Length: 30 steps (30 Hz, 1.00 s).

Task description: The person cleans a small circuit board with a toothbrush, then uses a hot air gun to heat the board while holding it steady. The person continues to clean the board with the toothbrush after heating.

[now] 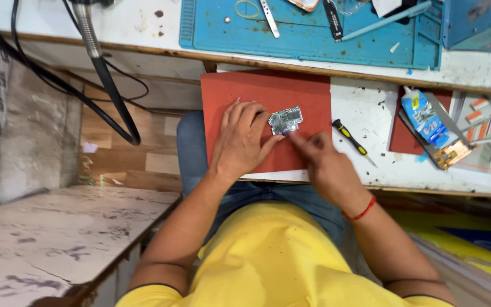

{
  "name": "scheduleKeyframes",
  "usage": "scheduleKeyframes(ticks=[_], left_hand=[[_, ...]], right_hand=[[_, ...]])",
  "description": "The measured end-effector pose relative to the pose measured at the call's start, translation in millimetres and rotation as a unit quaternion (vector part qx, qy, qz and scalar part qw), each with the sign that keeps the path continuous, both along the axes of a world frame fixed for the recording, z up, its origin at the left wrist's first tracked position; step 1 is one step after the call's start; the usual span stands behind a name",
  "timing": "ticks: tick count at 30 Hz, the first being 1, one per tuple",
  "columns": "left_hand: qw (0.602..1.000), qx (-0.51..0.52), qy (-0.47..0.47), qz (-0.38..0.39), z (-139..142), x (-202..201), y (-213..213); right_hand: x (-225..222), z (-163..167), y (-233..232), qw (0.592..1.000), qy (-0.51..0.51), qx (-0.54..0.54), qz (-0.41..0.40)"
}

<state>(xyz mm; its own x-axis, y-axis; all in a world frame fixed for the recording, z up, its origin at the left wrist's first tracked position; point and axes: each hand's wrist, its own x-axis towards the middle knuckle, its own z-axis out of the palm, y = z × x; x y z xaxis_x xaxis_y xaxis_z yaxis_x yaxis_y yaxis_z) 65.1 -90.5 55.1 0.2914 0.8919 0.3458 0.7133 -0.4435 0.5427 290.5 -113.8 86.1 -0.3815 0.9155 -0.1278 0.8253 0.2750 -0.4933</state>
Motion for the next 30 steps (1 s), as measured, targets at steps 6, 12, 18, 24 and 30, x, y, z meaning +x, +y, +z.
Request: scheduleKeyframes(ticks=[6,12,18,24,30], left_hand=[[1.000,0.004,0.001,0.005,8.0,4.7,-1.6],[1.000,0.002,0.004,0.004,21.7,5.1,-0.9],[1.000,-0.023,0.006,0.011,24.3,-1.5,0.8],[1.000,-0.001,0.019,0.007,22.5,-7.8,3.0],[1.000,-0.001,0.005,0.007,25.1,-10.9,6.9]], right_hand=[[6.3,2.0,0.4,0.999,0.014,0.000,-0.040],[10.1,15.1,-1.2,0.999,-0.015,0.012,-0.045],[-0.3,14.9,1.3,0.998,-0.009,0.021,-0.057],[-5.0,11.1,2.9,0.998,0.010,0.036,-0.060],[-9.8,14.6,6.0,0.998,-0.004,0.020,-0.051]])
